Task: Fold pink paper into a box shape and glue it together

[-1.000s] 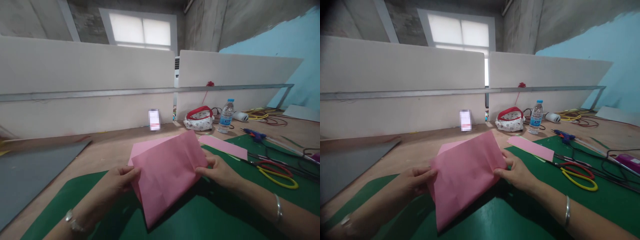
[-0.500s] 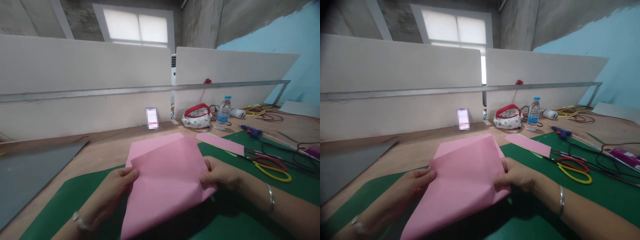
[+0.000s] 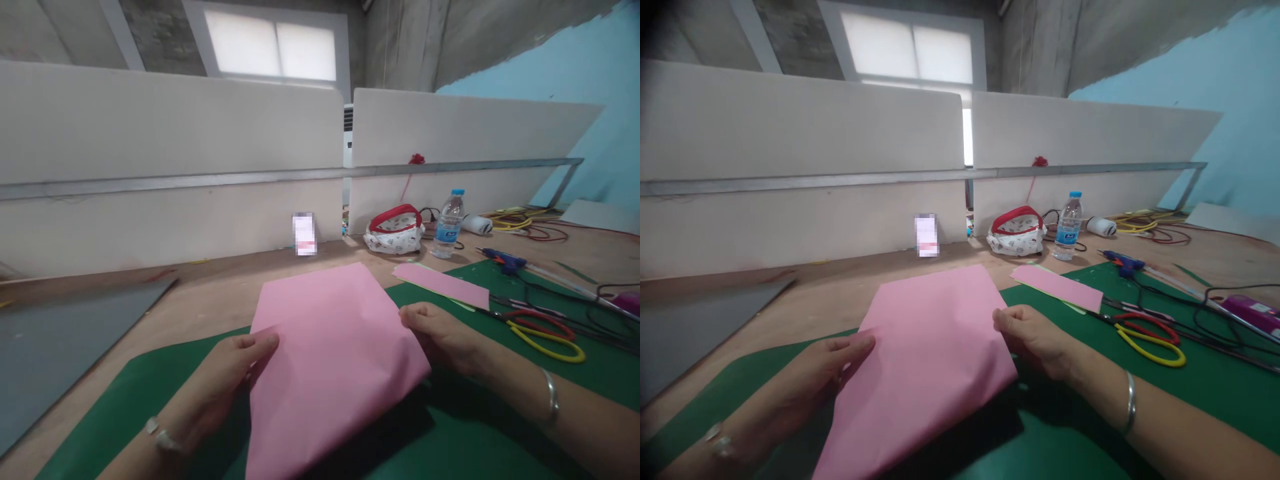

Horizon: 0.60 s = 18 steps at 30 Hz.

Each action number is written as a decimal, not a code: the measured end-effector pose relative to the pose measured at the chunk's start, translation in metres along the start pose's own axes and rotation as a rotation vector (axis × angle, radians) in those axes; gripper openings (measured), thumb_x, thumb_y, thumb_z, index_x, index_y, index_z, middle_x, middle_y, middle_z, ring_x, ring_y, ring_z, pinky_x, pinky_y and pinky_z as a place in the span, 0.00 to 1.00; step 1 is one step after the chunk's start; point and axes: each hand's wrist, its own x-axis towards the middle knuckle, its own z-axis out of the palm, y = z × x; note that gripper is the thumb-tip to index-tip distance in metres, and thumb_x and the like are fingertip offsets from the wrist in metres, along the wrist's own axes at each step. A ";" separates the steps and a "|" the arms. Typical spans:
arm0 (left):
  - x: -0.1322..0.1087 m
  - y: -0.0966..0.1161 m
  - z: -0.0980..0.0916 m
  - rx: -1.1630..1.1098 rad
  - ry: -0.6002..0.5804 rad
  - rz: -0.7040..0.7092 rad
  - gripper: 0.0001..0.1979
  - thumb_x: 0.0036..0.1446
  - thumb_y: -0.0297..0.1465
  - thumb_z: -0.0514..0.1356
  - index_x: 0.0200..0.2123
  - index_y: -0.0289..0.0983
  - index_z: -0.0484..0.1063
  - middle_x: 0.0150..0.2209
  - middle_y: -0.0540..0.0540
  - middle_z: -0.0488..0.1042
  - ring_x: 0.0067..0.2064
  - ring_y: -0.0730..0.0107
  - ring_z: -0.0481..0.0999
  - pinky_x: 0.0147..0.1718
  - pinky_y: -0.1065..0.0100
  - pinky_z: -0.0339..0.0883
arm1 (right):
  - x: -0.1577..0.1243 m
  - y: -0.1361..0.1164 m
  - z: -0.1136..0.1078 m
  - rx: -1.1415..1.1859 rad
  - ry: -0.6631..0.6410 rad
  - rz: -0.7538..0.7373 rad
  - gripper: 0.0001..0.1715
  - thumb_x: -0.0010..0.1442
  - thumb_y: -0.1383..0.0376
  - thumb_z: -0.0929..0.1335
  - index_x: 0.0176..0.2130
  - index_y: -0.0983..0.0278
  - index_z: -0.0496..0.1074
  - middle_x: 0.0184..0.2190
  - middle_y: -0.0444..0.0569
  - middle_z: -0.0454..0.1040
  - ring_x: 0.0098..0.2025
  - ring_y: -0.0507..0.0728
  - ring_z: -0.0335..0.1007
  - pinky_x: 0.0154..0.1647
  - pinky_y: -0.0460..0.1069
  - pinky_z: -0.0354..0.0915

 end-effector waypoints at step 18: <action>-0.004 -0.003 0.010 -0.026 -0.033 -0.004 0.18 0.41 0.43 0.68 0.18 0.35 0.68 0.17 0.55 0.66 0.20 0.79 0.59 0.20 0.75 0.50 | -0.007 -0.026 -0.005 -0.047 0.066 -0.216 0.30 0.58 0.44 0.64 0.50 0.61 0.70 0.46 0.54 0.74 0.46 0.60 0.70 0.49 0.55 0.63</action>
